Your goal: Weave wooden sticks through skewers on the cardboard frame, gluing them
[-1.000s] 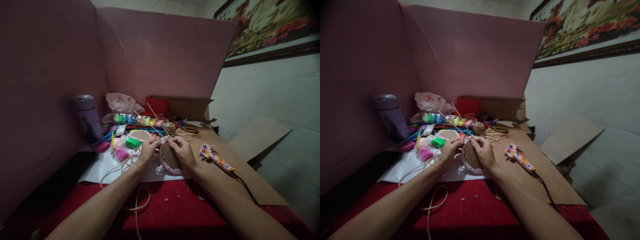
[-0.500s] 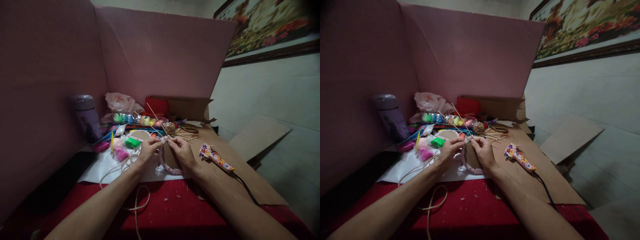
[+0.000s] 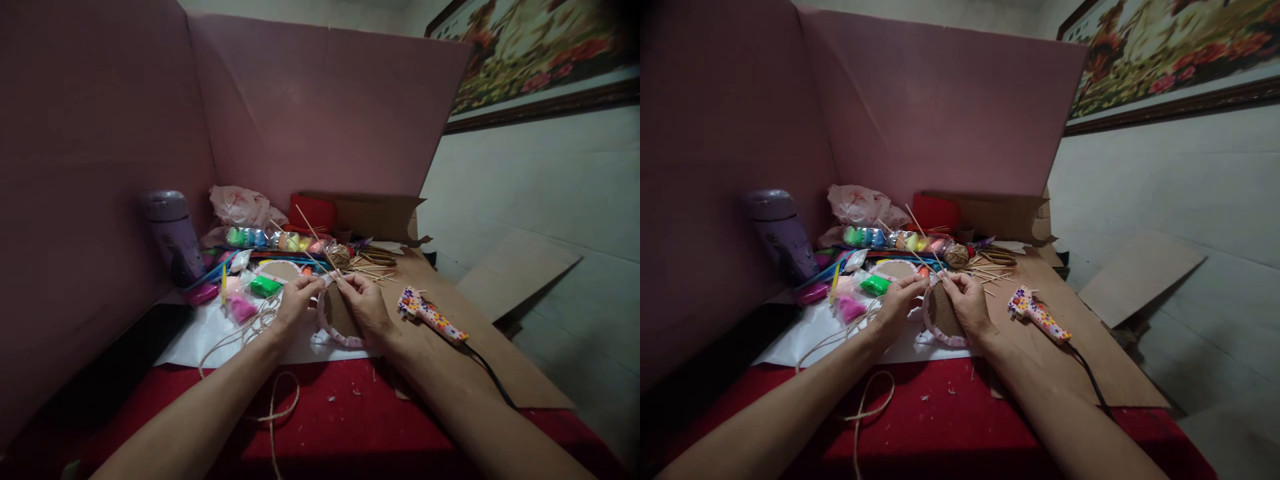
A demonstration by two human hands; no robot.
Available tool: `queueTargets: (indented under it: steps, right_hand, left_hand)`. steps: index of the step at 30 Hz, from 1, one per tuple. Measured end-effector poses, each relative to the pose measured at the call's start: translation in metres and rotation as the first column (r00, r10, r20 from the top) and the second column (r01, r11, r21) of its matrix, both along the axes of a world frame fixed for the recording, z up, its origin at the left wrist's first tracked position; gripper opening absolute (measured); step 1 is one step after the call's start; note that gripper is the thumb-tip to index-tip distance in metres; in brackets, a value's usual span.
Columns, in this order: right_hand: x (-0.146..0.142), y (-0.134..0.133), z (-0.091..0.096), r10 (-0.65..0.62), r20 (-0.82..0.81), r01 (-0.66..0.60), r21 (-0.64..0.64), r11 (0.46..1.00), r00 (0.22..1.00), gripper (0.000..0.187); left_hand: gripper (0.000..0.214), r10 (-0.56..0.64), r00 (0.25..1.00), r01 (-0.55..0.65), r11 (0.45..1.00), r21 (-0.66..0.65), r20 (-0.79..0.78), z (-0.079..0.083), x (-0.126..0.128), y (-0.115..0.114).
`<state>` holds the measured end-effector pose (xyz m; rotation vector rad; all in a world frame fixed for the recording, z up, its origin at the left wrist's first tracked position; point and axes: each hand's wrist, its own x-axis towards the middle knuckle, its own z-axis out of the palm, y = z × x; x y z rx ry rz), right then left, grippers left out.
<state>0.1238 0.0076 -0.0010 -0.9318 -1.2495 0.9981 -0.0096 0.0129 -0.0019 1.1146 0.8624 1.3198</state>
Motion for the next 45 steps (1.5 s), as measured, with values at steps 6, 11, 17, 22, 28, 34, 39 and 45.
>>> queueTargets:
  steps: [6, 11, 17, 22, 28, 34, 39, 45]
  right_hand:
    - [0.0016, 0.0018, -0.0011, -0.006, -0.01, 0.006, -0.005, 1.0, 1.0, 0.03]
    - [0.0016, 0.0014, -0.0006, -0.019, 0.008, 0.019, 0.001, 1.0, 1.0, 0.032]
    - [0.0008, 0.0004, -0.0002, -0.003, -0.018, 0.003, -0.009, 1.0, 1.0, 0.031]
    - [0.0008, 0.0005, -0.0002, -0.005, -0.021, 0.005, -0.002, 1.0, 1.0, 0.029]
    - [0.0007, 0.0005, 0.0006, -0.001, -0.004, 0.001, -0.005, 1.0, 1.0, 0.03]
    - [0.0009, 0.0002, 0.0013, -0.01, 0.007, 0.01, -0.001, 1.0, 1.0, 0.03]
    - [0.0014, -0.0001, 0.0016, -0.009, 0.025, 0.009, -0.009, 1.0, 1.0, 0.031]
    - [0.0025, 0.0011, -0.0004, 0.01, 0.034, -0.009, -0.014, 1.0, 0.999, 0.03]
  left_hand:
    - [0.017, -0.043, 0.999, 0.045, 0.997, -0.056, 0.028, -0.0023, 0.0006, 0.0007]
    - [0.02, -0.025, 1.0, 0.026, 0.997, -0.068, 0.011, -0.0016, 0.0009, 0.0002]
    - [0.019, -0.011, 1.0, 0.01, 0.997, -0.073, -0.01, -0.0026, 0.0004, 0.0013]
    - [0.019, -0.01, 1.0, 0.01, 0.997, -0.073, -0.005, -0.0019, 0.0009, 0.0002]
    - [0.021, -0.039, 0.999, 0.039, 0.997, -0.066, -0.006, 0.0003, 0.002, -0.0026]
    - [0.02, -0.044, 0.998, 0.043, 0.998, -0.035, -0.042, -0.0009, 0.0019, -0.0018]
    - [0.02, -0.035, 0.999, 0.034, 0.998, -0.046, -0.037, 0.0007, 0.0025, -0.0026]
    - [0.018, -0.019, 0.998, 0.018, 0.999, -0.03, -0.057, 0.0017, 0.003, -0.0043]
